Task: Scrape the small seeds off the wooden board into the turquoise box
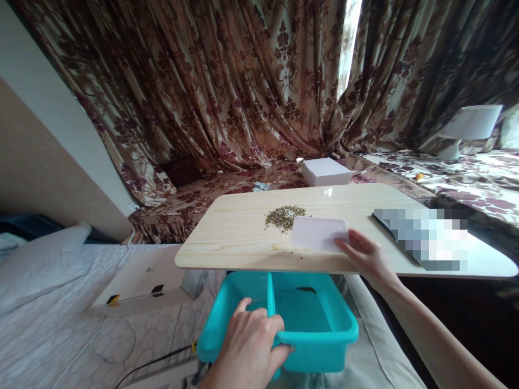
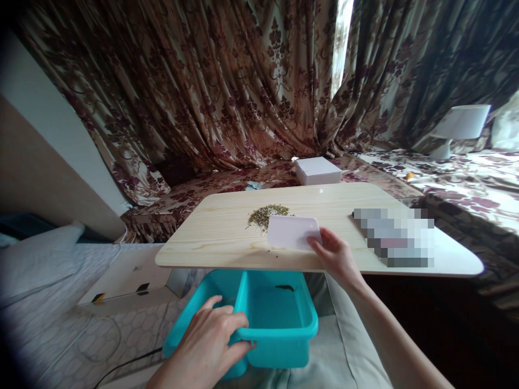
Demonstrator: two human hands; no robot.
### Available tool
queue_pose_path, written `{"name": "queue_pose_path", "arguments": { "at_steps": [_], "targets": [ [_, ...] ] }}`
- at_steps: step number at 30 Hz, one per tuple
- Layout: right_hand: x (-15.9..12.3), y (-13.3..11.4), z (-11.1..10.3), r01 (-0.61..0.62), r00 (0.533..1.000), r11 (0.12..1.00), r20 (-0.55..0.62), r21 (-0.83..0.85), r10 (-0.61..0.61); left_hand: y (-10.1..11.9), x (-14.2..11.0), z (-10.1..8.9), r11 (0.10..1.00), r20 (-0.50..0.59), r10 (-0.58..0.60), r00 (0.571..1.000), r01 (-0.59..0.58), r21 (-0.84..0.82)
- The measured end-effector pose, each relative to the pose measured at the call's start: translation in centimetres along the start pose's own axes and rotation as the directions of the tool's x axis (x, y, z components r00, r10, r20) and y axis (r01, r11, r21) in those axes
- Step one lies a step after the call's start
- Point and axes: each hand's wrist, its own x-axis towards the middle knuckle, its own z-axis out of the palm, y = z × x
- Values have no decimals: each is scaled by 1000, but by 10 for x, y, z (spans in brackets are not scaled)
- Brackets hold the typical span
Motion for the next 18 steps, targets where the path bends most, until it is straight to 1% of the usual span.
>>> {"name": "queue_pose_path", "arguments": {
  "at_steps": [3,6,12,18],
  "targets": [
    [3,8,3,10,1000,1000,26,8,-10,1,0,-1,1000,11,-5,1000,5,7],
    [3,11,2,5,999,1000,53,5,-5,2,2,-3,1000,22,-5,1000,4,22],
    [-7,1,-2,-25,995,1000,94,-4,25,2,4,-4,1000,30,2,1000,-2,24],
    [-22,-7,-8,-78,977,997,201,13,74,3,2,-5,999,40,5,999,-7,38]
  ]
}}
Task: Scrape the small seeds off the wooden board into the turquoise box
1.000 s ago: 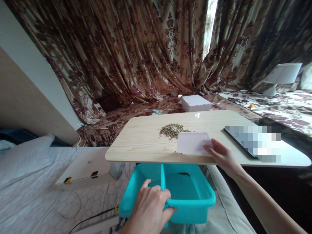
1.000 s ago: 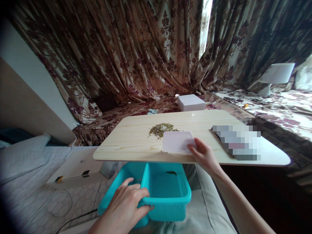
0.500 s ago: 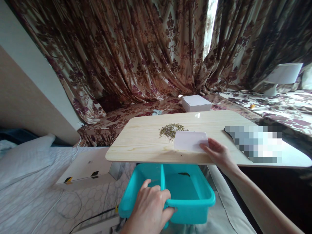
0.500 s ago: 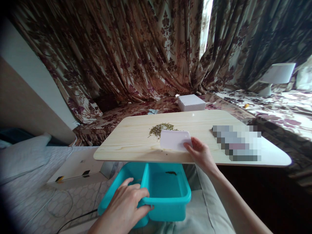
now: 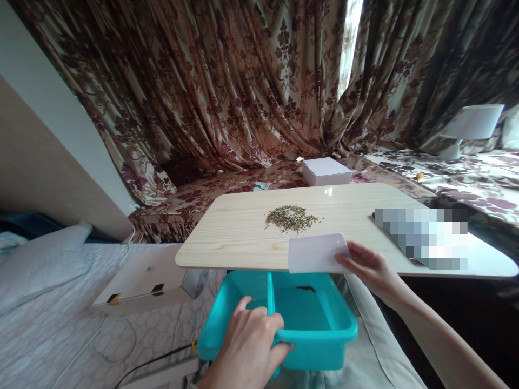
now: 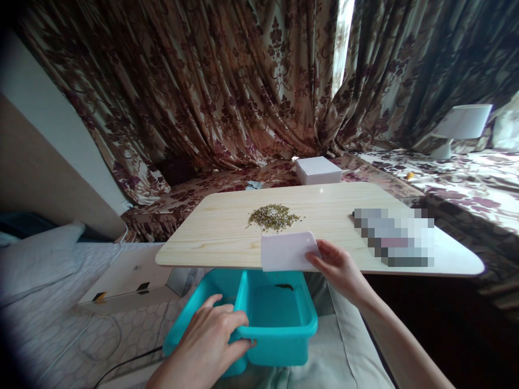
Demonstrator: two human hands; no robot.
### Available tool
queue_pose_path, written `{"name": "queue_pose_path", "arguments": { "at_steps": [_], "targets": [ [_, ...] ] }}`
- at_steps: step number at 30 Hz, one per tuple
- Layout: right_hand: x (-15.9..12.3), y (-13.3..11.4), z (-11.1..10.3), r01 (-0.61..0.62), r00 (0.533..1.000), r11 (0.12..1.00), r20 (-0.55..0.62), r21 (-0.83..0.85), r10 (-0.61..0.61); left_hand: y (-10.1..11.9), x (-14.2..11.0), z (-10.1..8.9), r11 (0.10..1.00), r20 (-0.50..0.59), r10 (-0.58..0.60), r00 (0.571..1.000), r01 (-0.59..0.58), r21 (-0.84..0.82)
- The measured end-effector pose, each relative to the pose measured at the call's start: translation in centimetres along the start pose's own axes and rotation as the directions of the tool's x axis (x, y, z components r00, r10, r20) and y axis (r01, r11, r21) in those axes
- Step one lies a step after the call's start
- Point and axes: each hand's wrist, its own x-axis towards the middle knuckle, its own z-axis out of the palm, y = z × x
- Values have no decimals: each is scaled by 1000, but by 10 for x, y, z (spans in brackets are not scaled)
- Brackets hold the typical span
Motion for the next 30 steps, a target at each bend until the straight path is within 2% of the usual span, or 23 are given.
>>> {"name": "queue_pose_path", "arguments": {
  "at_steps": [3,6,9,12,17,23,30],
  "targets": [
    [-1,-6,-6,2,995,1000,-99,-7,-3,3,-1,-2,1000,0,10,1000,-10,16],
    [4,-14,-16,32,958,999,-282,-35,-41,12,2,-2,999,30,37,999,-38,39],
    [14,-16,-25,35,928,994,-366,-107,-72,26,9,-2,994,103,73,992,-81,69],
    [22,-10,-32,28,925,984,-369,-178,-93,43,18,-2,985,165,128,978,-145,93],
    [33,6,-34,63,948,972,-291,-228,-130,63,33,-1,972,196,169,966,-196,126],
    [38,4,-25,39,957,956,-265,-290,-119,68,38,-2,967,188,183,965,-211,142],
    [36,-2,-19,47,955,959,-268,-280,-126,70,37,-2,967,173,186,967,-211,145]
  ]
}}
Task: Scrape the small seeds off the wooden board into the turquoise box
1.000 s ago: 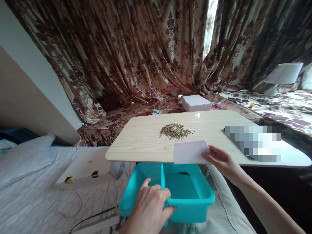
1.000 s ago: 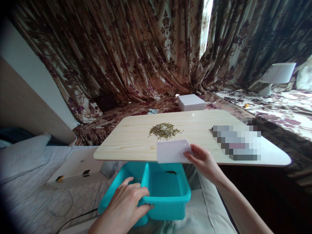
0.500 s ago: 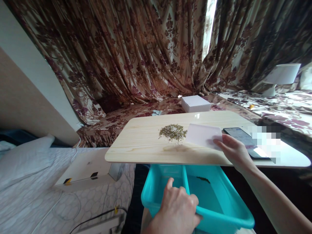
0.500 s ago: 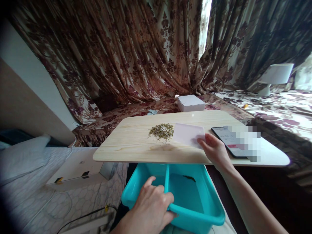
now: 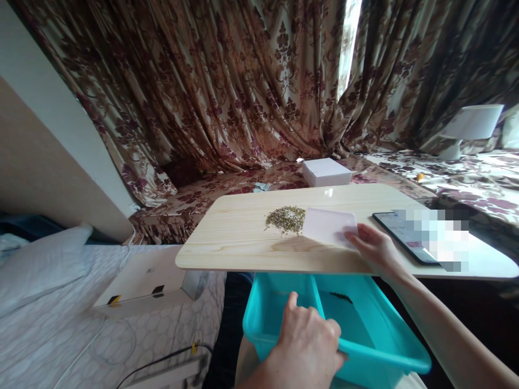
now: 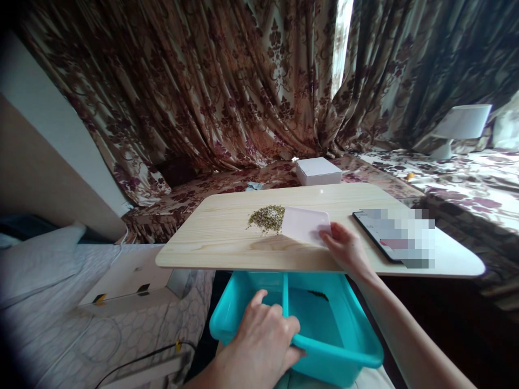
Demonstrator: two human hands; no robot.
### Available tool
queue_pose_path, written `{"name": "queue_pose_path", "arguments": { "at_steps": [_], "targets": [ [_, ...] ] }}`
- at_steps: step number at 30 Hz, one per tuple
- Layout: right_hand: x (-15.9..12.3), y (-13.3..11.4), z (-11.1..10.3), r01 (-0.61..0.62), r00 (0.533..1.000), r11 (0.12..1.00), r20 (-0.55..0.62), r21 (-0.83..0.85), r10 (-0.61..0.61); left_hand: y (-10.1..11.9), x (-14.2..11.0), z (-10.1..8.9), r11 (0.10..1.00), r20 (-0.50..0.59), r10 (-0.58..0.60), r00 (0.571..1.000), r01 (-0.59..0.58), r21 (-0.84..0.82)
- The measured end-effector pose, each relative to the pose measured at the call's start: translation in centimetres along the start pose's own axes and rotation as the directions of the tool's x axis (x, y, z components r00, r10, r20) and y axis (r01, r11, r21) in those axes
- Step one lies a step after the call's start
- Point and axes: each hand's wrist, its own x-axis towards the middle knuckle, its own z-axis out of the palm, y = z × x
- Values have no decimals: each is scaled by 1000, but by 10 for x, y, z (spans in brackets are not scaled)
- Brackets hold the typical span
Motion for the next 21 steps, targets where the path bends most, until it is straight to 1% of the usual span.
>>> {"name": "queue_pose_path", "arguments": {
  "at_steps": [6,13,19,21],
  "targets": [
    [-5,-4,-1,-9,999,999,48,43,7,-1,0,2,1000,-41,4,999,-4,-7],
    [-8,-5,-4,-47,999,998,-8,37,48,0,1,2,1000,-27,4,1000,-4,0],
    [-16,-4,7,-39,998,994,62,105,33,-3,-1,8,1000,-91,3,996,-4,-13],
    [-16,-4,10,-39,996,990,83,132,28,-3,-1,8,1000,-85,6,996,-7,-11]
  ]
}}
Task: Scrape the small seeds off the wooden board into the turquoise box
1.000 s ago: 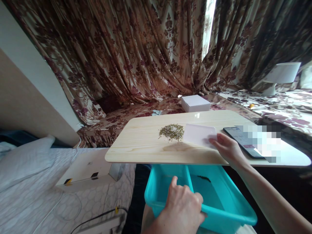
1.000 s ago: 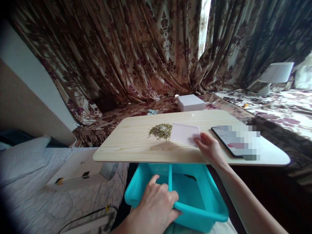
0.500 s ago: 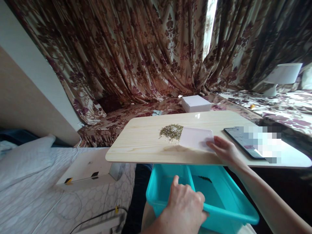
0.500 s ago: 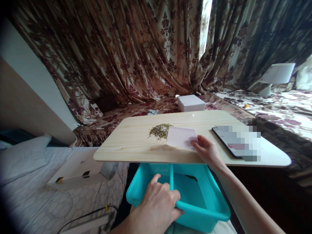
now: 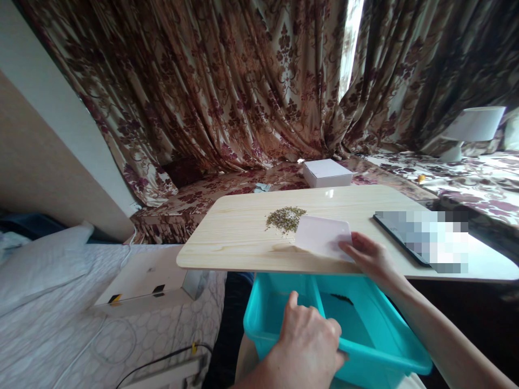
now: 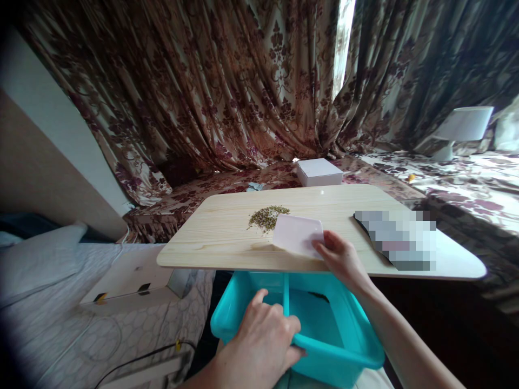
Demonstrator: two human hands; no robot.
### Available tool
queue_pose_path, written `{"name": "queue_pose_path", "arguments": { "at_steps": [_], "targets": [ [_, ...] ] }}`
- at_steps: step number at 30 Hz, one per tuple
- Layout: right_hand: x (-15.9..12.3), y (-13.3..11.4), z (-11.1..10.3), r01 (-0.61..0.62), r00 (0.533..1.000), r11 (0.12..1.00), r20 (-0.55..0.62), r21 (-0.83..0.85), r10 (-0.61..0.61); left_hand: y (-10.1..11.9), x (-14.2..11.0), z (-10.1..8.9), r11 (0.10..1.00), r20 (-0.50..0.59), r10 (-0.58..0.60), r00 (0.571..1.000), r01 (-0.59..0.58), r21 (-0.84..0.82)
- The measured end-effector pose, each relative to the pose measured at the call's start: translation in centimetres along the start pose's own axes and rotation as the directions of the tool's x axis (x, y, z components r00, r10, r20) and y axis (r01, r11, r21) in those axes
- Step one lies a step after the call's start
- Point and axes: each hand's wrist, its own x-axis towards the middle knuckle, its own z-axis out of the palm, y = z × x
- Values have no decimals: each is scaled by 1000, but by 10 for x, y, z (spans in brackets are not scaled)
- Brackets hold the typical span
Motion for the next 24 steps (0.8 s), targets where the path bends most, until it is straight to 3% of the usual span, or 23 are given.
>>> {"name": "queue_pose_path", "arguments": {
  "at_steps": [9,19,24],
  "targets": [
    [-1,-6,-10,-63,997,997,-48,-34,61,3,-1,-11,1000,71,0,997,0,-13],
    [-8,-2,-8,-78,996,997,46,16,77,2,1,-10,1000,85,-6,996,5,13],
    [-4,3,-13,-80,997,997,-5,-7,79,2,1,-9,1000,94,7,996,-10,24]
  ]
}}
